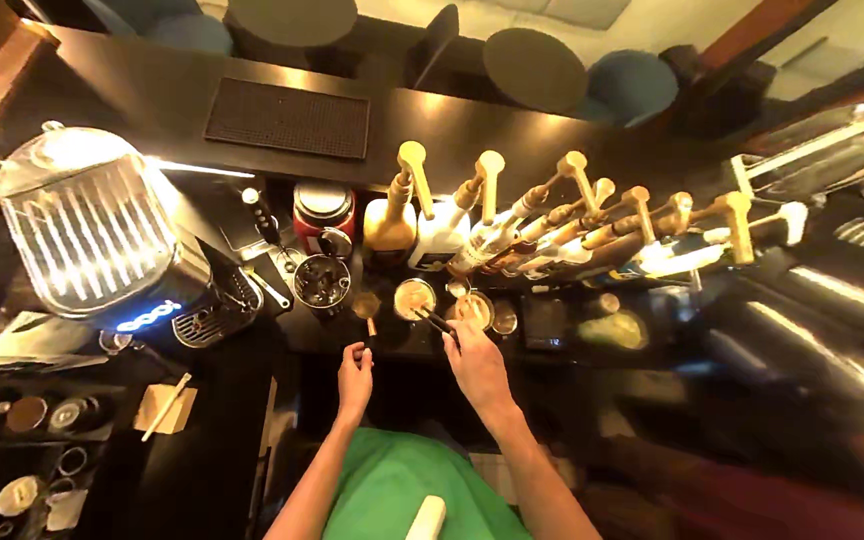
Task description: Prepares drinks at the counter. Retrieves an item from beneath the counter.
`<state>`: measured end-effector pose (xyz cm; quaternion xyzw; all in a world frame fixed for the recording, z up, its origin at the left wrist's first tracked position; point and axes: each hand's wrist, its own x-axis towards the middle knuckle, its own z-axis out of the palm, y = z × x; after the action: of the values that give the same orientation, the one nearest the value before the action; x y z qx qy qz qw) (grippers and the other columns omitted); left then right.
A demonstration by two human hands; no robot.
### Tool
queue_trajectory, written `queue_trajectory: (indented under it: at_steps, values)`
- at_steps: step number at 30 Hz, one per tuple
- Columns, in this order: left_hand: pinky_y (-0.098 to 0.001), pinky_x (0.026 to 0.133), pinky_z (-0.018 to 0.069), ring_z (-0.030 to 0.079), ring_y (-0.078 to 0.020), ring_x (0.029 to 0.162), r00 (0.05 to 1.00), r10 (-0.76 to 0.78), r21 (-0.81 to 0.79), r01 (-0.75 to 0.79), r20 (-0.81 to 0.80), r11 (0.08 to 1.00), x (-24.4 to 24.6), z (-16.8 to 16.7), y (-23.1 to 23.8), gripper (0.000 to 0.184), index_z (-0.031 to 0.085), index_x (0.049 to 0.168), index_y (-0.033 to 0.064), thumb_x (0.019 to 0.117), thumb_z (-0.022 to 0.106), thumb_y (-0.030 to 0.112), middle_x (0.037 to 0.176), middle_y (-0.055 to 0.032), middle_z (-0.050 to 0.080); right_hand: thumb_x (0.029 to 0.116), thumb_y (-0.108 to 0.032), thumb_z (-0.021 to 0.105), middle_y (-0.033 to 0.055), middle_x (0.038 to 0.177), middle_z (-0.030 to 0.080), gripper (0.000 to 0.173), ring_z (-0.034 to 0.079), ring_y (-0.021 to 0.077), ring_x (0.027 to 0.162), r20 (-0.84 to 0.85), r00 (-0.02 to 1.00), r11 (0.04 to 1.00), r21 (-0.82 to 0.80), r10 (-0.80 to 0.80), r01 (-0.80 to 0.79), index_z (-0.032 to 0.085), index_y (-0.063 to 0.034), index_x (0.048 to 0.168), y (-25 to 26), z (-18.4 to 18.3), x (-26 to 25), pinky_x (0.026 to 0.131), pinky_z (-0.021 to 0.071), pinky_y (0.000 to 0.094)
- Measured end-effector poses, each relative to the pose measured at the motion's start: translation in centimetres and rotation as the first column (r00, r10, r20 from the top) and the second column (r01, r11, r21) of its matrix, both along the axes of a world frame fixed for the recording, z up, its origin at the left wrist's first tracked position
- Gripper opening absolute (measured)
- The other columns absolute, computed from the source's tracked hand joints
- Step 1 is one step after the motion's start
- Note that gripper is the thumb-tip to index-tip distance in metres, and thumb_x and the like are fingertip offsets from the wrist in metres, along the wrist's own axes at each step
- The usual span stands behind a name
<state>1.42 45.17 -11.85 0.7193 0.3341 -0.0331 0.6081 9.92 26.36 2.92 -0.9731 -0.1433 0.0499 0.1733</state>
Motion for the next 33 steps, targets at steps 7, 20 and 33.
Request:
queue_trajectory:
  at_steps: [7, 20, 33]
  values:
    - [-0.0426, 0.085, 0.06, 0.071, -0.0245, 0.1, 0.999, -0.012, -0.166, 0.005, -0.043, 0.986, 2.2, -0.5, 1.2, 0.046, 0.047, 0.144, 0.002, 0.1088, 0.048, 0.032, 0.125, -0.0178, 0.065, 0.1039, -0.023, 0.057, 0.0131, 0.108, 0.069, 0.029, 0.071, 0.025, 0.094, -0.045, 0.994, 0.993, -0.069, -0.103, 0.1, 0.07, -0.0052, 0.123, 2.6, 0.6, -0.4, 0.084, 0.0597, 0.039]
    - [-0.0417, 0.086, 0.0596, 0.071, -0.0241, 0.102, 0.997, -0.058, -0.243, 0.044, -0.052, 0.969, 3.6, -1.2, 2.0, 0.045, 0.046, 0.144, 0.0016, 0.1095, 0.046, 0.03, 0.122, -0.0173, 0.066, 0.1029, -0.018, 0.057, 0.0131, 0.108, 0.07, 0.026, 0.071, 0.0251, 0.093, -0.061, 0.986, 0.985, -0.081, -0.157, 0.152, 0.071, -0.0042, 0.12, 3.9, -0.1, -0.4, 0.084, 0.0599, 0.0397]
    - [-0.0391, 0.084, 0.0584, 0.071, -0.0207, 0.099, 0.995, -0.072, -0.308, 0.049, -0.063, 0.95, 4.6, -1.2, 1.5, 0.043, 0.052, 0.138, 0.0027, 0.1116, 0.039, 0.034, 0.115, -0.0118, 0.071, 0.1019, -0.017, 0.058, 0.0108, 0.105, 0.071, 0.024, 0.071, 0.0225, 0.091, -0.063, 0.984, 0.985, -0.048, -0.167, 0.164, 0.072, -0.0054, 0.116, 3.0, 1.5, 0.6, 0.083, 0.0594, 0.0383]
